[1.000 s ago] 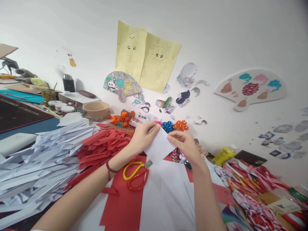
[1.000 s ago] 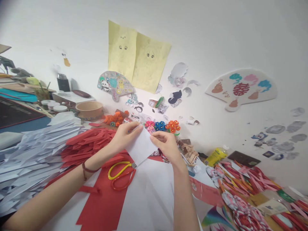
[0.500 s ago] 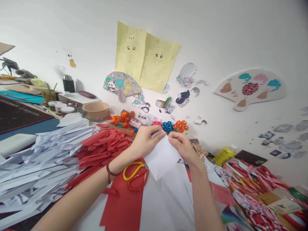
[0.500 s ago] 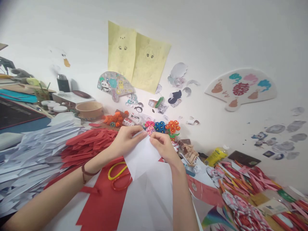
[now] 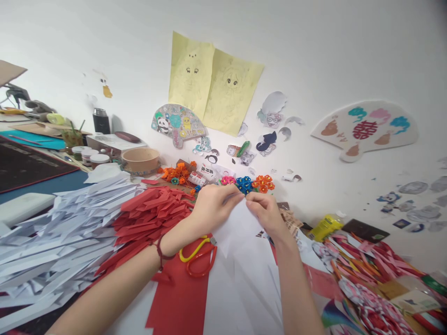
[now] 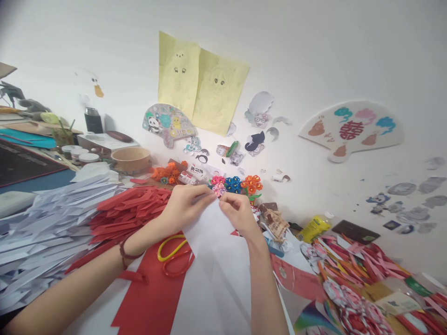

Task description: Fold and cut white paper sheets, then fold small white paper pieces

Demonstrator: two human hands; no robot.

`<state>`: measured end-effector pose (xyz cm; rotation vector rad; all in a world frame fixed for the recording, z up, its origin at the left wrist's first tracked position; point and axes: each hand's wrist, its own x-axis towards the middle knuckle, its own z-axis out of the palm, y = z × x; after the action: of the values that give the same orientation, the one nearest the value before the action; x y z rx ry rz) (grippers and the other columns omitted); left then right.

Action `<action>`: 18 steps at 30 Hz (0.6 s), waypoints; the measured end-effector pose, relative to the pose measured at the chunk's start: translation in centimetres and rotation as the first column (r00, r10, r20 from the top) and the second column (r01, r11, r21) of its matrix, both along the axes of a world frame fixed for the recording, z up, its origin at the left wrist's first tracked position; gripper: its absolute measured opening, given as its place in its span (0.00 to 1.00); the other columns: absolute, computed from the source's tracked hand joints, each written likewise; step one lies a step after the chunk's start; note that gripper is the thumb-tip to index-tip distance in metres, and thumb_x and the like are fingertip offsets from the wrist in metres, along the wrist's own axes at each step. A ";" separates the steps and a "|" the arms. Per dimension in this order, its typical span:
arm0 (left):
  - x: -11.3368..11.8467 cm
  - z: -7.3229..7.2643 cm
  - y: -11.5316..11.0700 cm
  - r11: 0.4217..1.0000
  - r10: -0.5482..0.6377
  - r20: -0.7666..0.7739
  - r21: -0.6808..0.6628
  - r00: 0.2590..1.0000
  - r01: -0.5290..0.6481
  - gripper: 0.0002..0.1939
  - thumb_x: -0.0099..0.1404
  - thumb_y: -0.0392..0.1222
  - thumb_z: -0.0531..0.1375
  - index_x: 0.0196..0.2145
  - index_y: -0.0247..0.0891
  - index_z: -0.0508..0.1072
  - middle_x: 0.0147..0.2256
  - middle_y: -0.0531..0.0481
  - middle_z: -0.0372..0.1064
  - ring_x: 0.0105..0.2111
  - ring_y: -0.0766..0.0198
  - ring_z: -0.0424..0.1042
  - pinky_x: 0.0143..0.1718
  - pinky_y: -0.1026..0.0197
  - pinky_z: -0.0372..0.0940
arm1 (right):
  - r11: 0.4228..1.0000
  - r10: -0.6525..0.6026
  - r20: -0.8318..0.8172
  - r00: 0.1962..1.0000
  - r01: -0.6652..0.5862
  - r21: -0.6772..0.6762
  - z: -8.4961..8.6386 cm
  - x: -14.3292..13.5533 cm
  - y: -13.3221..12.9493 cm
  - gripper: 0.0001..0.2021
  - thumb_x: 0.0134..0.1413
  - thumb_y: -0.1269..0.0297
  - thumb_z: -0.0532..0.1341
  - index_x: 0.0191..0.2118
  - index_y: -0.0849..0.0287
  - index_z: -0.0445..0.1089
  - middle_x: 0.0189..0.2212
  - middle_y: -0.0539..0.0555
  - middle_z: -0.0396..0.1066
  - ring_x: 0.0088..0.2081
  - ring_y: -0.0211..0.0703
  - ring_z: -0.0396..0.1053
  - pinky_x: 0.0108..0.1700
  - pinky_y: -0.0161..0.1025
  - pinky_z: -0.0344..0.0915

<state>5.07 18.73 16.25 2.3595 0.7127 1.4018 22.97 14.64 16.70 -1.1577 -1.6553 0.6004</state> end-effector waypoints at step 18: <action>-0.5 0.2 -0.7 0.948 0.176 0.062 0.258 0.982 -0.186 0.14 0.70 0.43 0.54 0.32 0.40 0.77 0.29 0.52 0.79 0.26 0.67 0.72 0.35 0.60 0.57 | 1.000 -0.026 -0.051 0.998 0.027 0.015 -0.2 0.6 0.0 0.07 0.43 0.64 0.60 0.21 0.59 0.69 0.18 0.47 0.62 0.22 0.35 0.55 0.24 0.34 0.51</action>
<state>4.54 18.01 16.48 2.5099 0.7939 1.7096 23.56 14.68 16.52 -1.1426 -1.5967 0.5947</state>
